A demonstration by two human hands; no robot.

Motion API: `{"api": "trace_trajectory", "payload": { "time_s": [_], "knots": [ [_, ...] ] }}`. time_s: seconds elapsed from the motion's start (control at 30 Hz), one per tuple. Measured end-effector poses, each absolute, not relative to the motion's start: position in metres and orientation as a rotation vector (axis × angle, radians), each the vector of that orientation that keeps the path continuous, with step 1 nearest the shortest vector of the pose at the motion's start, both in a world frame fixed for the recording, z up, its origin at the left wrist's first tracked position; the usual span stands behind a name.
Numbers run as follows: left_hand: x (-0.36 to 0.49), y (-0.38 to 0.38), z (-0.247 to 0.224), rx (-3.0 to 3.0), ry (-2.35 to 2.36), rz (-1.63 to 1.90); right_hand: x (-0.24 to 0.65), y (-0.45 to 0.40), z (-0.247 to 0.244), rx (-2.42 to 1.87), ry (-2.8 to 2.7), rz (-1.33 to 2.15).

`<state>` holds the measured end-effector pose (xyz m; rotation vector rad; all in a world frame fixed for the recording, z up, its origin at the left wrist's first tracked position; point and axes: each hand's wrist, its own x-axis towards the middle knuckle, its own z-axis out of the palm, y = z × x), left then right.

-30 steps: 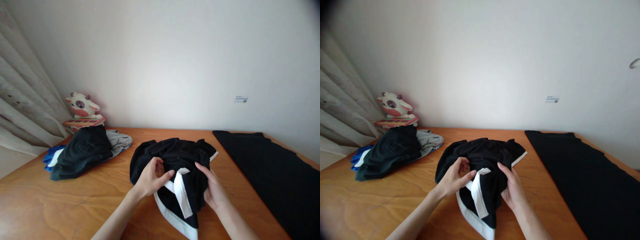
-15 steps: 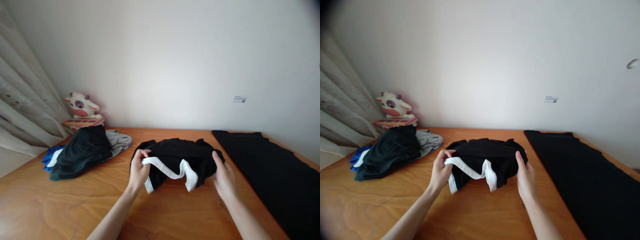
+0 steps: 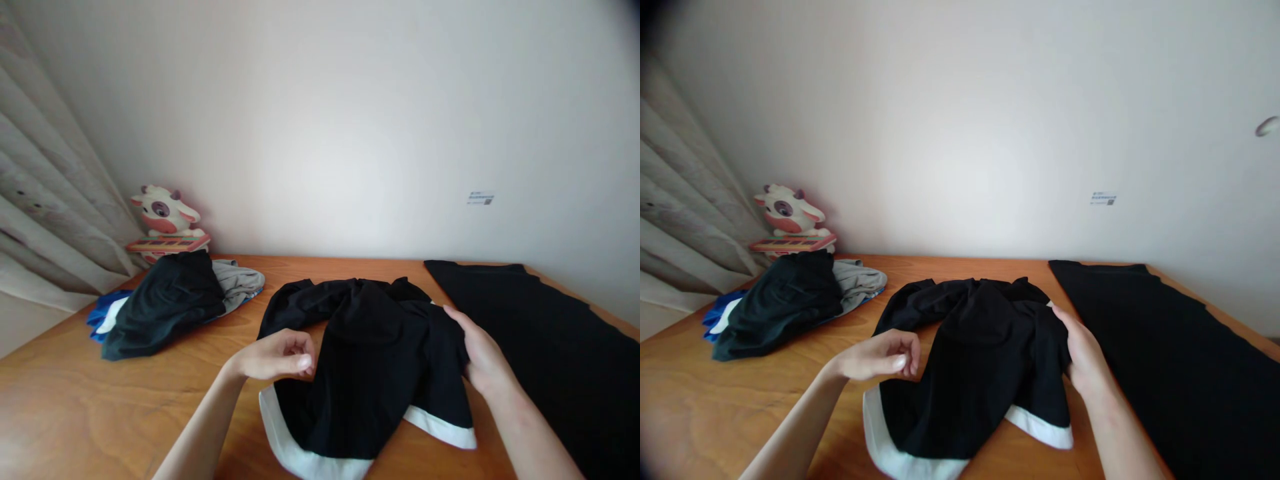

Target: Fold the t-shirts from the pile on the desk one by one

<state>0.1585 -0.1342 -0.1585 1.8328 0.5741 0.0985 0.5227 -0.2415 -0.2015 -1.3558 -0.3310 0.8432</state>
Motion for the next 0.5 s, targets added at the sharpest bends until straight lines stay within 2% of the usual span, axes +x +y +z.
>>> {"api": "trace_trajectory", "payload": {
  "time_s": [0.1,0.17,0.23,0.37,0.5],
  "knots": [
    [0.166,-0.133,-0.177,2.154,1.013,0.158,0.515,-0.241,-0.199,-1.266,-0.354,0.909],
    [0.17,-0.135,-0.185,2.355,1.102,0.221,0.51,-0.241,-0.197,-1.228,-0.391,0.921],
    [0.173,-0.138,-0.189,2.43,0.978,0.226,0.505,-0.242,-0.194,-1.208,-0.425,0.917],
    [0.178,-0.14,-0.188,2.348,0.61,0.022,0.5,-0.243,-0.191,-1.172,-0.428,0.876],
    [0.175,-0.138,-0.186,2.354,0.567,0.006,0.502,-0.24,-0.197,-1.168,-0.454,0.757]
  ]
}}
